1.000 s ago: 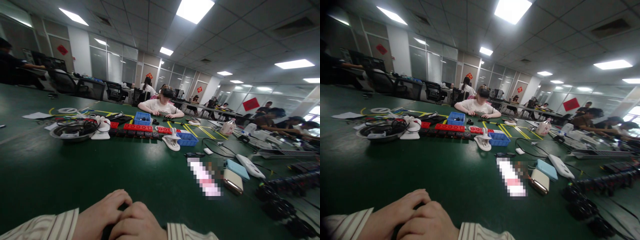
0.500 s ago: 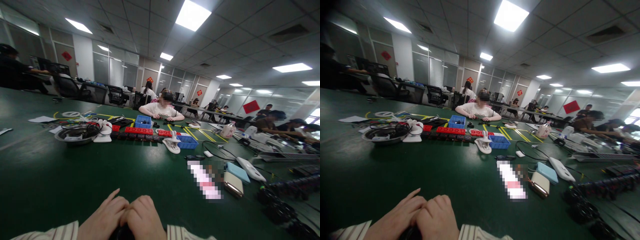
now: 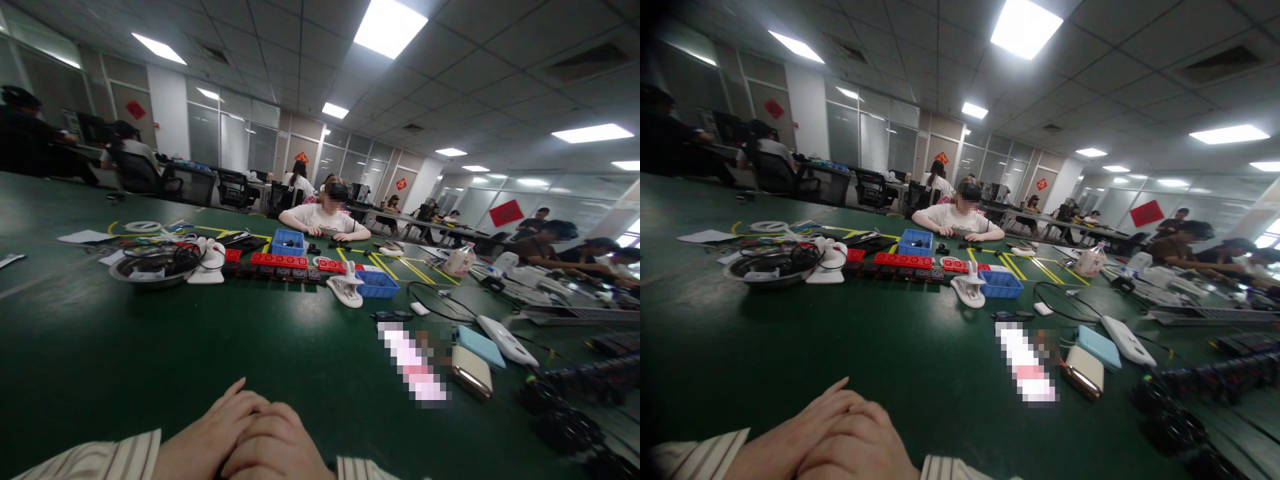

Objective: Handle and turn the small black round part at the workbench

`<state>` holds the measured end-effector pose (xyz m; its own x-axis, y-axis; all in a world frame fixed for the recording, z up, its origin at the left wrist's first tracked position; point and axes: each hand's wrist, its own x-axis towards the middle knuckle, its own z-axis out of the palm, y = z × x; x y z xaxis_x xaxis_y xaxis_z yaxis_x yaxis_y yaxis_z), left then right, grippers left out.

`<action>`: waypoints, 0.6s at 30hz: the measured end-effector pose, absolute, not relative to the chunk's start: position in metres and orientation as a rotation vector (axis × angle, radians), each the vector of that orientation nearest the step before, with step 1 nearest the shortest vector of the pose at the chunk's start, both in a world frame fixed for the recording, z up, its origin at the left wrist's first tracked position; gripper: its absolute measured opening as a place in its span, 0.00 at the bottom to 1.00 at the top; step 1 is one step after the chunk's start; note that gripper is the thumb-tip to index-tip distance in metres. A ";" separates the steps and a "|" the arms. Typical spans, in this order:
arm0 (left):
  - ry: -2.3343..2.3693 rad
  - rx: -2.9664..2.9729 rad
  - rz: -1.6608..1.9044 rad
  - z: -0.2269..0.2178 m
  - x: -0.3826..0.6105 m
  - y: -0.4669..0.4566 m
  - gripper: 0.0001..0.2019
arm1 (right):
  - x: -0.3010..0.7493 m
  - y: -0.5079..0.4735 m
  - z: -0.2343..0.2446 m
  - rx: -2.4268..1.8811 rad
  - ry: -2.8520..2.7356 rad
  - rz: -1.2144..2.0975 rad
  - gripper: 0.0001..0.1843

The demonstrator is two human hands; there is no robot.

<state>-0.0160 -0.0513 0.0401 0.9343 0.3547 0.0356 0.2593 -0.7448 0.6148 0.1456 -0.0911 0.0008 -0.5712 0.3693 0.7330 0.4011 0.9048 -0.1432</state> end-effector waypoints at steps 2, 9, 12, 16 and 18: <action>0.495 2.498 0.307 0.031 -0.016 -0.056 0.26 | 0.145 -0.092 0.001 -0.632 -2.059 -0.062 0.21; 0.727 2.600 0.533 0.011 -0.015 -0.070 0.17 | 0.144 -0.089 -0.014 -0.925 -1.974 -0.125 0.29; 0.718 2.594 0.458 0.017 -0.015 -0.068 0.12 | 0.143 -0.090 -0.012 -0.858 -2.022 -0.122 0.28; 0.568 2.505 0.282 0.034 -0.012 -0.061 0.13 | 0.144 -0.092 -0.008 -0.681 -2.120 -0.052 0.26; 0.517 2.477 0.246 0.041 -0.012 -0.057 0.13 | 0.145 -0.092 -0.011 -0.588 -2.207 -0.044 0.23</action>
